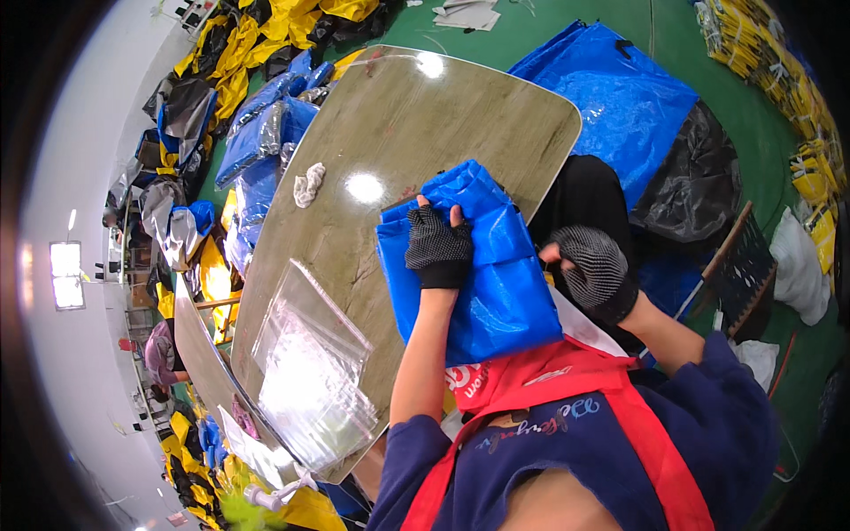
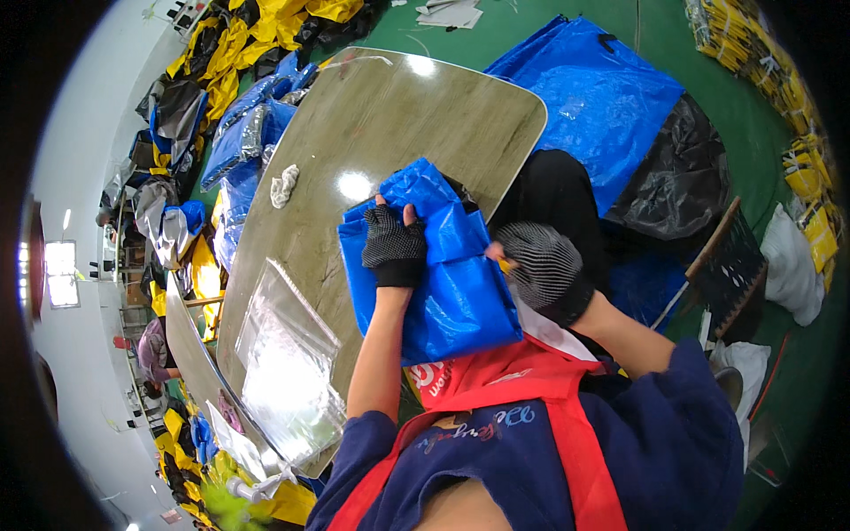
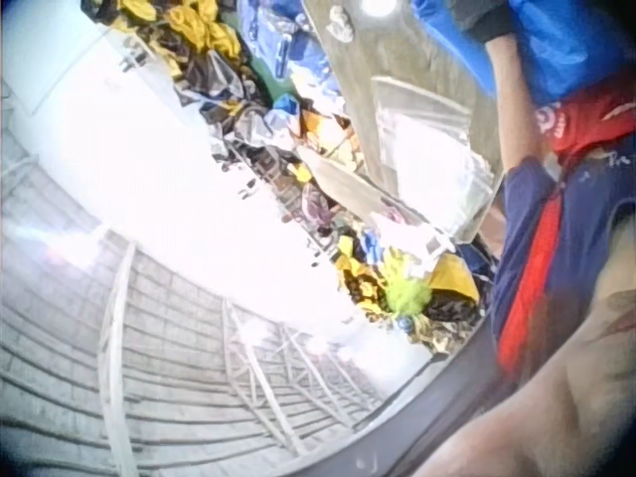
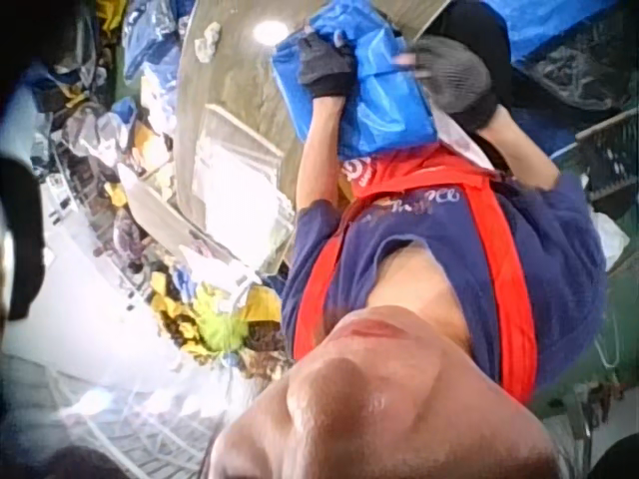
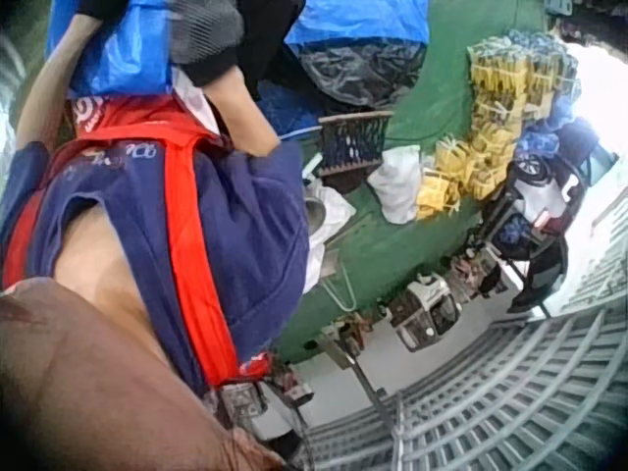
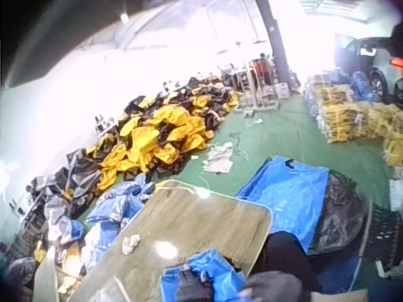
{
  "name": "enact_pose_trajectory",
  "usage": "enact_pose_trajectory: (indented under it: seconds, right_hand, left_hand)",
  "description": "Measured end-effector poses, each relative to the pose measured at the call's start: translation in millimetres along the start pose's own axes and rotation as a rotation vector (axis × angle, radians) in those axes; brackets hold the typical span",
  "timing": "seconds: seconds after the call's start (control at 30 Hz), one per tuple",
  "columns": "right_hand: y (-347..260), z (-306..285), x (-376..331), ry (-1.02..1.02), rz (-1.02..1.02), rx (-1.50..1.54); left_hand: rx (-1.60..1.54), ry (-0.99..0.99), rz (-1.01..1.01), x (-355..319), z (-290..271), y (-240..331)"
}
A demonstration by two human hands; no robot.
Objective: The person repeatedly folds blue and black delivery bags on a table, then places each folded bag into a clear plastic sleeve. The person seals the sleeve and sets it aside, repeating the same sequence for multiple bags.
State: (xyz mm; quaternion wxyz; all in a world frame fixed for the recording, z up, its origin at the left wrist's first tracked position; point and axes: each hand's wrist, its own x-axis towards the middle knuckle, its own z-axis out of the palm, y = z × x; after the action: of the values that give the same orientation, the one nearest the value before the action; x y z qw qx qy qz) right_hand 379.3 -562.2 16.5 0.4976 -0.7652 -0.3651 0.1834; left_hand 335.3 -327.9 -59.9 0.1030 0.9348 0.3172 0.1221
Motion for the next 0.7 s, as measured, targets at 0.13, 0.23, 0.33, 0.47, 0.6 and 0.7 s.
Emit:
enact_pose_trajectory:
  seconds: [0.13, 0.23, 0.33, 0.47, 0.6, 0.7]
  right_hand:
    - [-12.0, 45.3, 86.9, 0.133, -0.561, -0.664]
    - [45.2, 77.1, 127.2, 0.142, -0.385, -0.804]
    - [58.2, 75.2, 122.7, 0.048, -0.35, -0.612]
    - [76.0, 68.6, 113.8, 0.006, -0.226, -0.499]
    - [88.2, 67.1, 114.8, -0.053, -0.201, -0.443]
    - [96.7, 63.8, 114.4, -0.12, -0.228, -0.454]
  left_hand:
    - [0.025, -0.006, 0.312, 14.0, -3.7, -10.6]
    - [0.388, 0.11, 0.533, 40.4, -26.0, -20.8]
    - [0.003, -0.005, 0.444, 33.5, -3.3, -66.6]
    - [0.027, -0.204, 0.554, 44.7, -19.3, -48.3]
    - [-0.058, -0.178, 0.571, 47.6, -0.8, -51.3]
    - [-0.099, -0.161, 0.561, 48.1, 3.8, -50.8]
